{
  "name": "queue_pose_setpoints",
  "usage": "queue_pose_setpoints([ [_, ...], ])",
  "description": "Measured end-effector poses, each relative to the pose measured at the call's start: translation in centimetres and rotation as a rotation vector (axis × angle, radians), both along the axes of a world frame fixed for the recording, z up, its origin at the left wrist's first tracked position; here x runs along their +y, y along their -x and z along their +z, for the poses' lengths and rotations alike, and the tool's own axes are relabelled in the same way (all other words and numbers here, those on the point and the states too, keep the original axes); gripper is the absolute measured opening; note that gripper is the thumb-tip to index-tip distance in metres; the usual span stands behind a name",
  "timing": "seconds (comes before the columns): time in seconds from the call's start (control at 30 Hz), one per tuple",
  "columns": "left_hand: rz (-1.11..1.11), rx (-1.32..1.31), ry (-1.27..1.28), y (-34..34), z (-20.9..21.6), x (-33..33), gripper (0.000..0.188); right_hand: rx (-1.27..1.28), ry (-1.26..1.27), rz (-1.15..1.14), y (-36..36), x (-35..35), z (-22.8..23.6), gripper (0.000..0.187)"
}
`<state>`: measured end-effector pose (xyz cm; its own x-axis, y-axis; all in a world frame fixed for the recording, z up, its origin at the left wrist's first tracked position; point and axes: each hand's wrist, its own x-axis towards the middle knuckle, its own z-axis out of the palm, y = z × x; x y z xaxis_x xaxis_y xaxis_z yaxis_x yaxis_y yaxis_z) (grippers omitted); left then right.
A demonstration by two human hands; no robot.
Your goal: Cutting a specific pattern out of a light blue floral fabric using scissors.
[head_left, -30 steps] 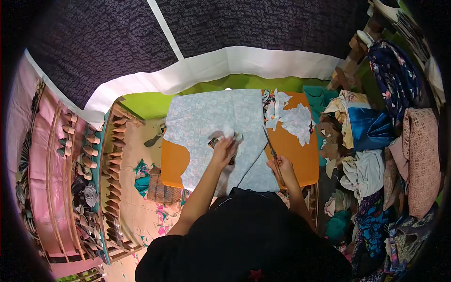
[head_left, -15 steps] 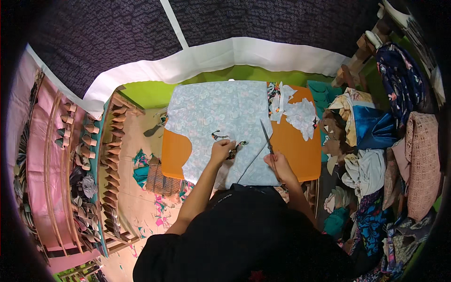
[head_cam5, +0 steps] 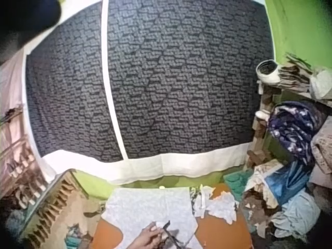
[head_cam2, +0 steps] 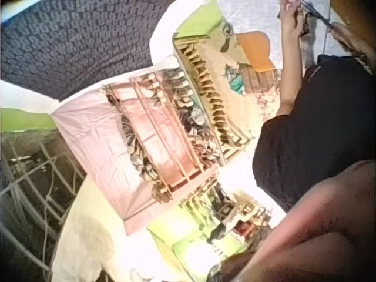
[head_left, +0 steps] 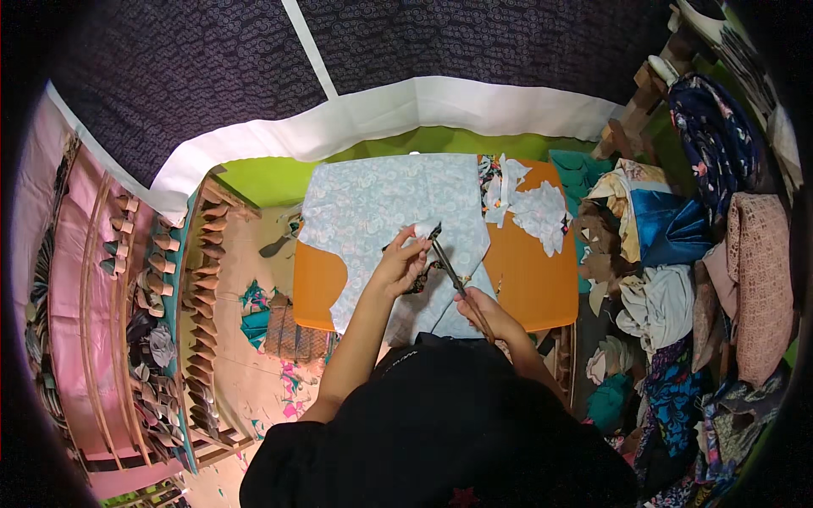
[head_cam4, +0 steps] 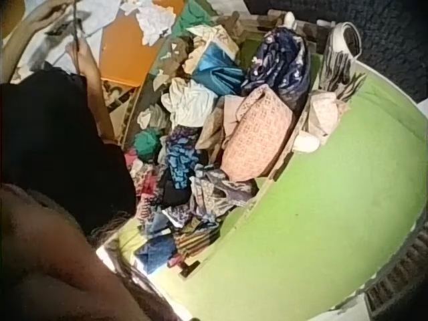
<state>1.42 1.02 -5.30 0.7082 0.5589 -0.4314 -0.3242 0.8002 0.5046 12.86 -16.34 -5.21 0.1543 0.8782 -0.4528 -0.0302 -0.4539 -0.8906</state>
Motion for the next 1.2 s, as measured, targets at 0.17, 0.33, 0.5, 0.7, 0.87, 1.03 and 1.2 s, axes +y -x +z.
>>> queue_pose_setpoints([
  [0.17,0.085,-0.158,0.129,0.2,-0.6,-0.2,0.035,-0.055,-0.127,0.031,-0.5,-0.1,-0.8,0.038],
  [0.33,-0.003,-0.209,0.075,0.5,2.2,-0.3,0.031,0.017,-0.055,-0.081,-1.4,-0.4,0.6,0.033],
  [0.5,-0.012,0.011,-0.326,1.6,1.7,0.5,0.026,-0.004,-0.161,-0.064,-1.6,-0.7,-0.1,0.028],
  [0.7,0.082,0.321,-0.697,1.4,4.2,-0.3,0.026,-0.020,-0.251,0.034,-0.5,-0.8,-0.3,0.029],
  [0.87,0.140,0.322,-0.789,1.0,5.6,-1.0,0.026,0.172,-0.260,0.056,1.0,0.4,-0.5,0.039],
  [1.03,0.193,0.325,-0.892,0.5,5.9,-1.1,0.026,0.251,-0.303,0.037,1.6,1.7,0.2,0.038],
  [1.2,0.113,0.278,-0.934,1.0,5.2,-1.0,0.035,0.164,-0.275,0.074,1.8,2.1,0.3,0.036],
])
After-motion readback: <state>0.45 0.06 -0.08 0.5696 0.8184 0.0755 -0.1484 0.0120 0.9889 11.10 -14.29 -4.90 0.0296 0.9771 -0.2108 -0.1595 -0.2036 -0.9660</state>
